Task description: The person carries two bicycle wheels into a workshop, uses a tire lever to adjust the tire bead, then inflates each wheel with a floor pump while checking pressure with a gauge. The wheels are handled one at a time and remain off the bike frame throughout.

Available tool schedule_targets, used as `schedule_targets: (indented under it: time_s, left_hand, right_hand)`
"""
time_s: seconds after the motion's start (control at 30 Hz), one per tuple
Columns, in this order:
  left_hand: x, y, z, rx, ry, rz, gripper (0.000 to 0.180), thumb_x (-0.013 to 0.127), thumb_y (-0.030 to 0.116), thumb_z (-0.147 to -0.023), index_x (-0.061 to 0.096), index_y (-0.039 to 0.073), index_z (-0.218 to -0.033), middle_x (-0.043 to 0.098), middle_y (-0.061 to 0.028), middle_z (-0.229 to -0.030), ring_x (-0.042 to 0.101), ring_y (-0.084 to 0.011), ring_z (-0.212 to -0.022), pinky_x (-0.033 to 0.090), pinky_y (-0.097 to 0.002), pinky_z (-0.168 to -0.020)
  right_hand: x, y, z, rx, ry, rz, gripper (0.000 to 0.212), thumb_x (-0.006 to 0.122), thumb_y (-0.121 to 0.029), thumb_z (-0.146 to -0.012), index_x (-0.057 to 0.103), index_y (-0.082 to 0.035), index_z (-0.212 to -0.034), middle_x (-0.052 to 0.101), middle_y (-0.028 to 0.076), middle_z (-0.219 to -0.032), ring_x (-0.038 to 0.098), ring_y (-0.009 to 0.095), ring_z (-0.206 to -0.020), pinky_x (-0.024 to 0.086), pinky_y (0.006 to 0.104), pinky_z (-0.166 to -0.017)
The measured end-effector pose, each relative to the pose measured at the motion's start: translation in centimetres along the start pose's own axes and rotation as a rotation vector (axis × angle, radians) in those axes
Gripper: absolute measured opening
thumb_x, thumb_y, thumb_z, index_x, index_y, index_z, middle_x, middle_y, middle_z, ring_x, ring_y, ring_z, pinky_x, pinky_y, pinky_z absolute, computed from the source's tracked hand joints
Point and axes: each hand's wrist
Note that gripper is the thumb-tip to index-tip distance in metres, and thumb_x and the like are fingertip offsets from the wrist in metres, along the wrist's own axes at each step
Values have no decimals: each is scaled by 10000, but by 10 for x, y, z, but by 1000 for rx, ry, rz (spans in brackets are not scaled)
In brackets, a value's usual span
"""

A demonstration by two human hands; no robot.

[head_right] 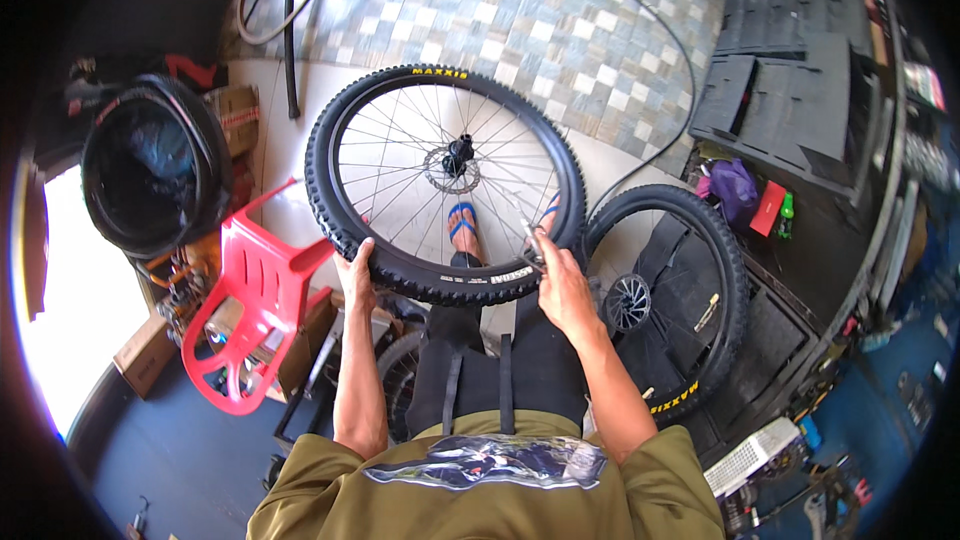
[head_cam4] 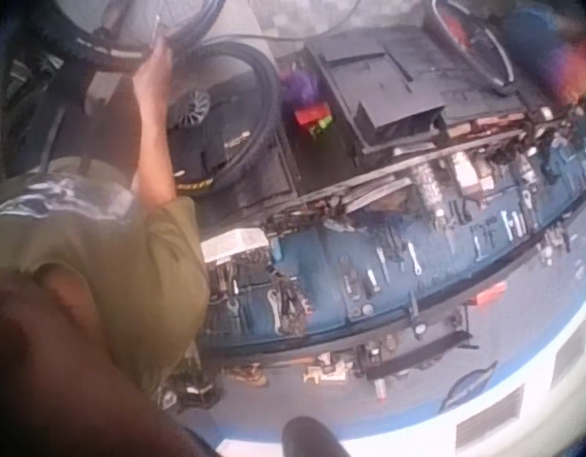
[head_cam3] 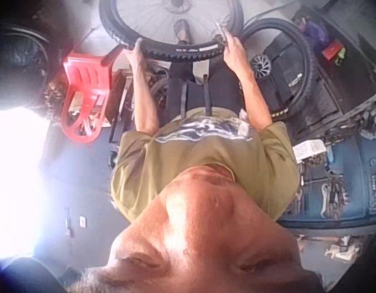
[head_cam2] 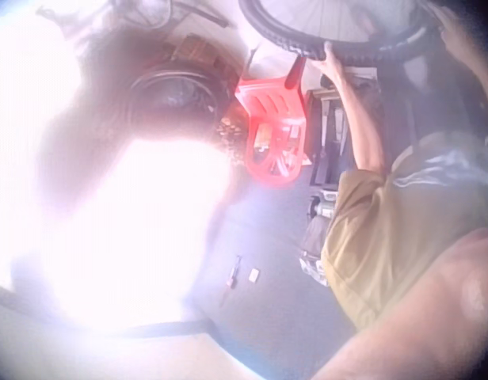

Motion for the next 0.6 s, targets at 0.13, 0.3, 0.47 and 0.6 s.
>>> schedule_targets:
  time_s: [0.13,0.3,0.47,0.6]
  left_hand:
    - [77,99,30,285,-132,-320,820,894,179,-809,404,0,-1442,615,-138,-1199,642,-223,-1006,571,-378,-865]
    - [190,121,60,638,-178,-455,978,894,219,-739,361,-25,-1523,559,-254,-1281,594,-399,-1163,484,-486,-1053]
    - [275,130,159,687,-513,-558,1160,893,190,-724,233,134,-1676,515,-269,-1363,625,-457,-1156,545,-517,-992]
    - [298,90,228,547,-749,-715,1156,906,178,-704,265,205,-1666,528,-220,-1367,598,-473,-1199,519,-548,-1029]
  right_hand:
    - [-41,21,33,-43,297,-101,570,603,-51,-1015,456,-128,-1560,705,243,-1155,727,395,-983,562,456,-882]
    - [-113,0,75,142,334,-143,378,564,-232,-1089,534,-94,-1439,716,241,-986,718,441,-937,544,479,-800]
    - [-142,42,101,175,692,-341,245,541,-197,-1107,568,-117,-1337,537,25,-695,551,125,-564,445,332,-529]
    - [-165,68,127,302,829,-522,273,536,-240,-1121,530,-142,-1376,459,-47,-656,441,45,-468,379,242,-404]
Point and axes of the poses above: each hand's wrist, its own z-axis away from the middle knuckle, its own x-axis out of the palm, y = z × x
